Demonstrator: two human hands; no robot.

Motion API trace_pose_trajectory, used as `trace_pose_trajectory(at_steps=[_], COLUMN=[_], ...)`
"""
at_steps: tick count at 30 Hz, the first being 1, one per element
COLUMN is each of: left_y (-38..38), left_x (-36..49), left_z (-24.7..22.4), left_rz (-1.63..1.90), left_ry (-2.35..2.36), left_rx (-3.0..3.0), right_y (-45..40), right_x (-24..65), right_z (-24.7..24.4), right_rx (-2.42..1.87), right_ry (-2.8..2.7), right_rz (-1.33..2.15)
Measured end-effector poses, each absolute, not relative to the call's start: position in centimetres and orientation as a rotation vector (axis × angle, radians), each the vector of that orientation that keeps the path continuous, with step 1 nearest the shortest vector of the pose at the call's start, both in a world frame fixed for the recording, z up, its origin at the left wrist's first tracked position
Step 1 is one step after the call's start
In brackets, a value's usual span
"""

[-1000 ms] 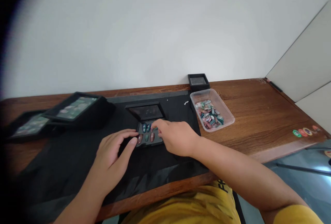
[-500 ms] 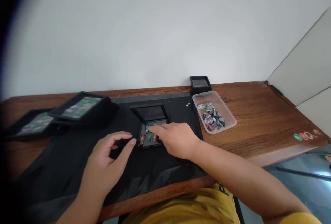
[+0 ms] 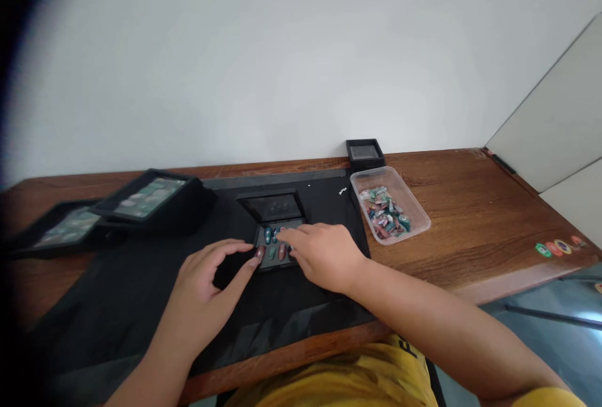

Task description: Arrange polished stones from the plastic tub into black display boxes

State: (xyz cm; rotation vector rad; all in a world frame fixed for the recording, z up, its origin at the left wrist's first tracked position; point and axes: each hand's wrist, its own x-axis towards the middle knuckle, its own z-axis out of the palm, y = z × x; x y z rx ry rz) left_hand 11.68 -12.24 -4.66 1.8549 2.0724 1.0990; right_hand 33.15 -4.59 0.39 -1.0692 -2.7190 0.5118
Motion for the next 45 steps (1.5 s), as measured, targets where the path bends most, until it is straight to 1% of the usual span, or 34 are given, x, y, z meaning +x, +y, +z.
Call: trace_pose_trajectory(at_steps=[13,19,31,39,45], left_y=[-12.2,-12.3,-11.5,-11.3,-11.4], left_x=[11.3,11.4,12.2,12.9,12.7], left_z=[-4.8,-4.7,-4.2,-3.7,-3.5], left_rz=[1.074,1.063,1.07,1.057,1.029], left_ry=[2.021,2.02,2.007,2.061,2.042], left_rx=[1.918,1.847,1.982,1.988,1.912], right_y=[-4.7,-4.8,-4.7,-4.5,-4.4], right_x=[32.9,32.7,32.7,32.7,33.0], right_z=[0.2,0.1,-0.3,-0.6,-0.7], right_rx=[-1.12,-1.205,-1.054,-0.918,-0.916], right_ry=[-2.735,-2.663,-2.668,-2.634,-2.63], right_rz=[0.503,0.474,0.535,0.385,0.366])
